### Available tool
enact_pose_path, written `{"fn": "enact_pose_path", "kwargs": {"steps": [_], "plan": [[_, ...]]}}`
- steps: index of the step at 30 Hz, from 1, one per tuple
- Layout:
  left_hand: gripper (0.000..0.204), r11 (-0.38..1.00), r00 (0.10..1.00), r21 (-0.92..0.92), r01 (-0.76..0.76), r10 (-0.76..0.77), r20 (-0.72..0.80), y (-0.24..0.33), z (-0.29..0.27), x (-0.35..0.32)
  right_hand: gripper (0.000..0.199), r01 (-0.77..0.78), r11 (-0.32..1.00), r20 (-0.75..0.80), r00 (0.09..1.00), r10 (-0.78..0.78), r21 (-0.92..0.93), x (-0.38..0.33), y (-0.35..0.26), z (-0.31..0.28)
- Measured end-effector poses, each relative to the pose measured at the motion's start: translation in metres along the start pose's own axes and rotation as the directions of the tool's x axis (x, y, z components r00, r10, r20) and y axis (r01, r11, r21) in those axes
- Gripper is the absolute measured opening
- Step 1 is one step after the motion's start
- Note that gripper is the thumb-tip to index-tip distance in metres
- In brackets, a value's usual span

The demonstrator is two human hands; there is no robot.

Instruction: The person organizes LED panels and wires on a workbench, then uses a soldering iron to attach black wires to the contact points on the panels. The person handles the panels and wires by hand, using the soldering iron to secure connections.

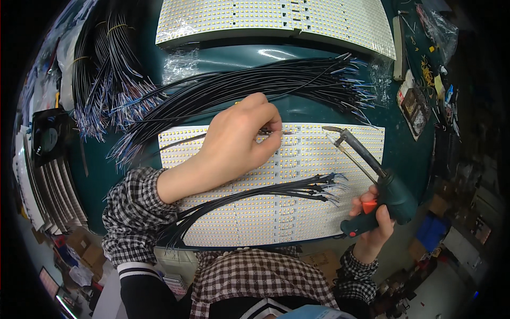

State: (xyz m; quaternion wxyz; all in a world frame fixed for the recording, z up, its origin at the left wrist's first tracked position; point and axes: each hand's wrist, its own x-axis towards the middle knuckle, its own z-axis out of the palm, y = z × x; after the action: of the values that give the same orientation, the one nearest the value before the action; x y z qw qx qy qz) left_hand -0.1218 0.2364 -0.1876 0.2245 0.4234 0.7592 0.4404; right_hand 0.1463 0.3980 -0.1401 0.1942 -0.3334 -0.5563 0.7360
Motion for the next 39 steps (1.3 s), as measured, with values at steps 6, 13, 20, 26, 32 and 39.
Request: {"fn": "enact_pose_path", "kwargs": {"steps": [6, 13, 20, 26, 32, 39], "plan": [[0.007, 1.0, 0.999, 0.013, 0.006, -0.007, 0.045, 0.0, -0.002, 0.003, 0.046, 0.007, 1.0, 0.006, 1.0, -0.007, 0.024, 0.002, -0.001, 0.001], [0.008, 1.0, 0.995, 0.004, 0.031, -0.031, 0.098, 0.001, -0.006, 0.007, 0.047, -0.007, 1.0, -0.039, 0.999, 0.008, 0.029, 0.004, -0.001, 0.002], [0.007, 1.0, 0.998, 0.017, 0.008, -0.009, 0.056, -0.001, 0.0, 0.007, 0.046, -0.005, 1.0, -0.029, 1.0, 0.005, 0.01, 0.004, -0.001, 0.004], [0.007, 0.999, 1.0, -0.037, -0.005, 0.006, 0.026, -0.002, 0.002, 0.006, 0.046, -0.017, 1.0, -0.022, 1.0, 0.016, -0.02, 0.003, -0.001, 0.005], [0.008, 1.0, 0.999, -0.01, -0.026, 0.026, 0.027, -0.004, 0.002, 0.006, 0.049, 0.003, 0.991, -0.001, 1.0, -0.003, -0.132, -0.001, -0.001, 0.01], [0.007, 0.999, 0.999, -0.043, -0.011, 0.012, 0.033, -0.004, 0.001, 0.007, 0.05, -0.076, 0.963, -0.004, 0.997, 0.077, -0.259, -0.004, -0.007, 0.022]]}}
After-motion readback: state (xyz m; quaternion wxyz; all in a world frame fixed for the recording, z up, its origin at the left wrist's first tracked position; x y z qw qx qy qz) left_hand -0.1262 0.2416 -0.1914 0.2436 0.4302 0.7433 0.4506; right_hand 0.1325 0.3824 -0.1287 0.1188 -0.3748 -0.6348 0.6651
